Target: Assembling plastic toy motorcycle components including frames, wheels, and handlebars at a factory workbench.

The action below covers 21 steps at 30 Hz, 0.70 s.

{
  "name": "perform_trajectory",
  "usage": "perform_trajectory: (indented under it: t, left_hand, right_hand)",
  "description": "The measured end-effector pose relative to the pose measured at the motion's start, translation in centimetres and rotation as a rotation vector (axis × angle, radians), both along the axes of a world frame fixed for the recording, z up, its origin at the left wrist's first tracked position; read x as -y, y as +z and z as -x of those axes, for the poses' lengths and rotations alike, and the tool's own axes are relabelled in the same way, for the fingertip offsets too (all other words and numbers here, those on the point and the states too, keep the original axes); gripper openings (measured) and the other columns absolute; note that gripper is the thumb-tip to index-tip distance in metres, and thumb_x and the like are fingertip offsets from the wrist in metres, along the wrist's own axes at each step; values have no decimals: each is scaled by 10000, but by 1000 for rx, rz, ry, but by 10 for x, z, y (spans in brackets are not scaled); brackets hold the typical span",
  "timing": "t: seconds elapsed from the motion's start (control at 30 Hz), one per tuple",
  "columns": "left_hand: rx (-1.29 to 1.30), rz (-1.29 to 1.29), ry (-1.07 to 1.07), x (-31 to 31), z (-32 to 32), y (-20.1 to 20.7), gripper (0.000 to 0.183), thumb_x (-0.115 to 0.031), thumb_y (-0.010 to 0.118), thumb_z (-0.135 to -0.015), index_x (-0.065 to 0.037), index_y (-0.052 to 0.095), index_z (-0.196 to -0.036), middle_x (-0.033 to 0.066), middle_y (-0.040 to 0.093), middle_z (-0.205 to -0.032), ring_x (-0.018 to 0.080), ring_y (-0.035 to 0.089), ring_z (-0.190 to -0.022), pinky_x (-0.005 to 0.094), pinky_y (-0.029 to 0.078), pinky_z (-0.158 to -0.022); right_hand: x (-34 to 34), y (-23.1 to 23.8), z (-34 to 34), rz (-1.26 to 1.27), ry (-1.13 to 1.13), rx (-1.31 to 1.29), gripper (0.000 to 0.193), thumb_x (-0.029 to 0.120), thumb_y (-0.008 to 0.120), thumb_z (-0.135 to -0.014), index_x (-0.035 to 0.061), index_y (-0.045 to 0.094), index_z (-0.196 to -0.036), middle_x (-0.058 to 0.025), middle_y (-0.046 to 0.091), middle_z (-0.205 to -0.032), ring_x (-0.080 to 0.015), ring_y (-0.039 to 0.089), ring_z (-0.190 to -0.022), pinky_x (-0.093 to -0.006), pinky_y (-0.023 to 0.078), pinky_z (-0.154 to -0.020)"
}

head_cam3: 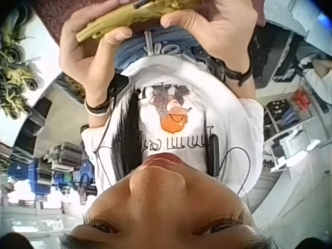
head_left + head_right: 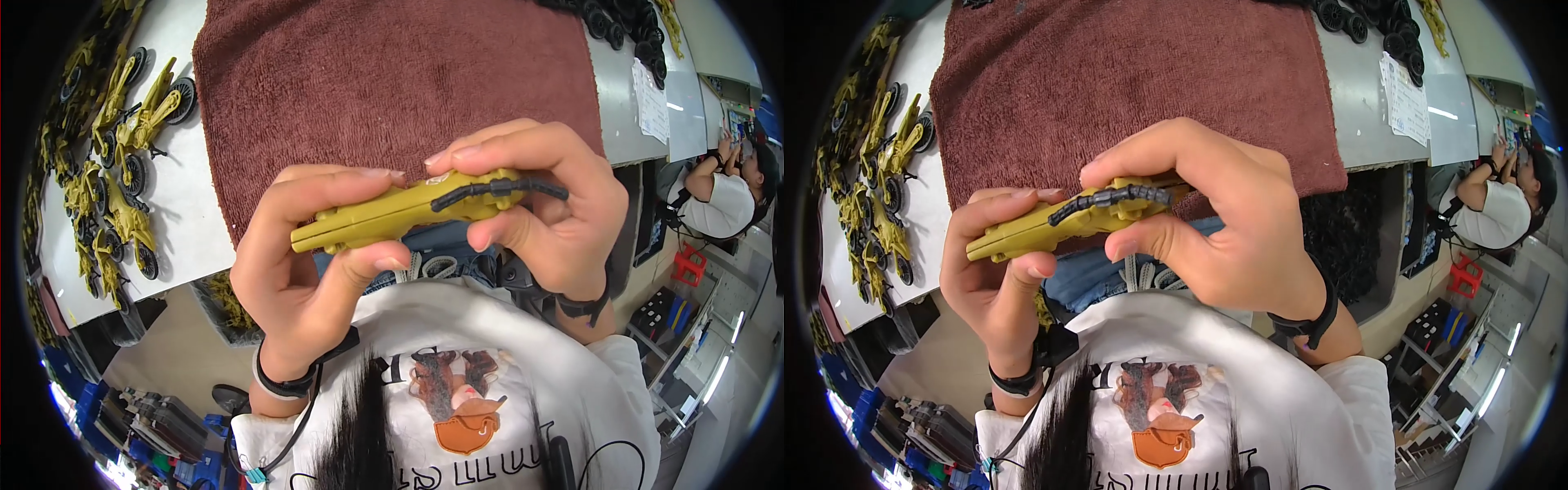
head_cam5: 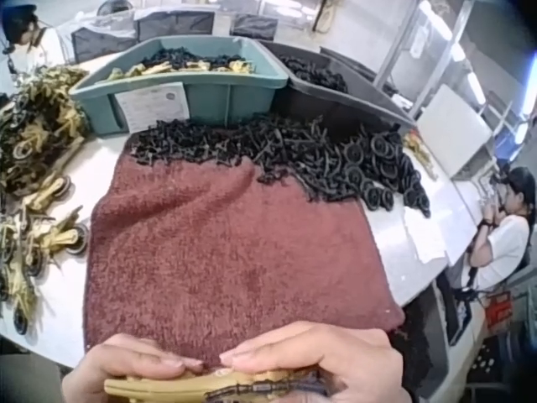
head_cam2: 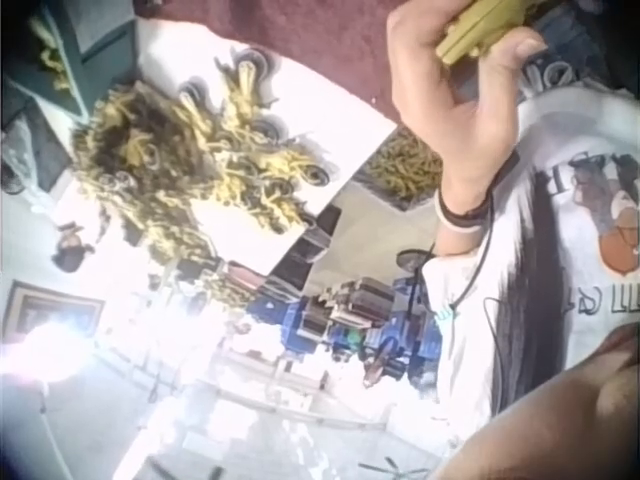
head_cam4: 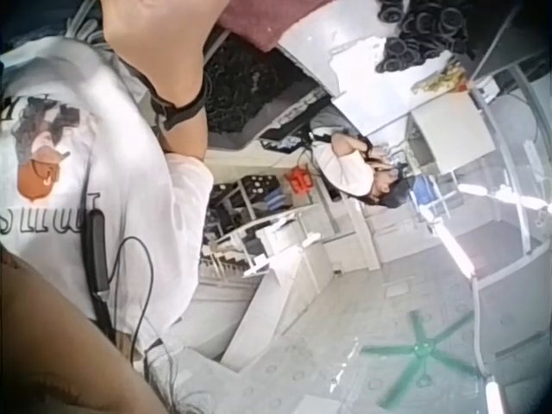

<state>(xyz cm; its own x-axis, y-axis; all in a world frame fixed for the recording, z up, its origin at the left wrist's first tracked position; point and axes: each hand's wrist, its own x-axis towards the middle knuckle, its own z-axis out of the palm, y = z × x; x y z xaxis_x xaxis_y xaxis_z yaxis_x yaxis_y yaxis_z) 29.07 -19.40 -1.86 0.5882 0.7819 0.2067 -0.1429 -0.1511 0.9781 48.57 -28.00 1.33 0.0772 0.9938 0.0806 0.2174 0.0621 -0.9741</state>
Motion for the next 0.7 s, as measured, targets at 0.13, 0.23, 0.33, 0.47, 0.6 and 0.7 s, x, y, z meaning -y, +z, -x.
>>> perform_trajectory:
  t: [0.13,0.23,0.33,0.47,0.6,0.7]
  left_hand:
    - [75,-115,-16,-3,-2,-6,432,-145,814,-742,62,590,-1048,179,651,-973,201,630,-837,285,488,-734]
    - [86,-159,-43,-3,0,-7,479,-272,786,-773,60,575,-1046,173,628,-952,220,623,-854,300,473,-741]
    - [14,-158,-57,-1,4,-1,550,-375,767,-794,59,560,-1060,168,608,-958,244,621,-903,318,468,-791]
    - [-61,-94,-52,-1,0,0,546,-316,793,-775,72,559,-1079,195,616,-1026,255,626,-958,333,478,-863]
    - [-102,-129,-74,-4,1,2,548,-272,789,-780,84,550,-1121,206,616,-1079,259,619,-1006,340,481,-891]
    - [-89,-194,-78,-4,1,-2,544,-265,786,-785,85,548,-1128,210,618,-1082,263,617,-1012,341,483,-892]
  right_hand:
    - [4,2,4,-18,-30,24,451,173,762,-792,-75,537,-1094,-246,631,-1067,-256,654,-982,-312,555,-828]
    - [5,-2,2,-92,6,49,441,161,751,-803,-79,532,-1101,-248,632,-1059,-256,657,-967,-307,555,-822]
    - [4,-3,0,-48,-18,8,455,157,746,-808,-81,525,-1125,-248,633,-1061,-260,658,-965,-312,555,-822]
    - [1,-10,-7,-78,28,-6,480,164,744,-809,-82,517,-1152,-242,627,-1087,-260,647,-1000,-312,542,-855]
    - [1,-10,-4,8,18,-107,577,196,765,-784,-79,498,-1216,-211,605,-1162,-237,620,-1055,-315,505,-925]
    - [0,-8,-4,50,2,-52,620,221,785,-758,-73,512,-1230,-177,598,-1188,-205,609,-1055,-298,488,-926]
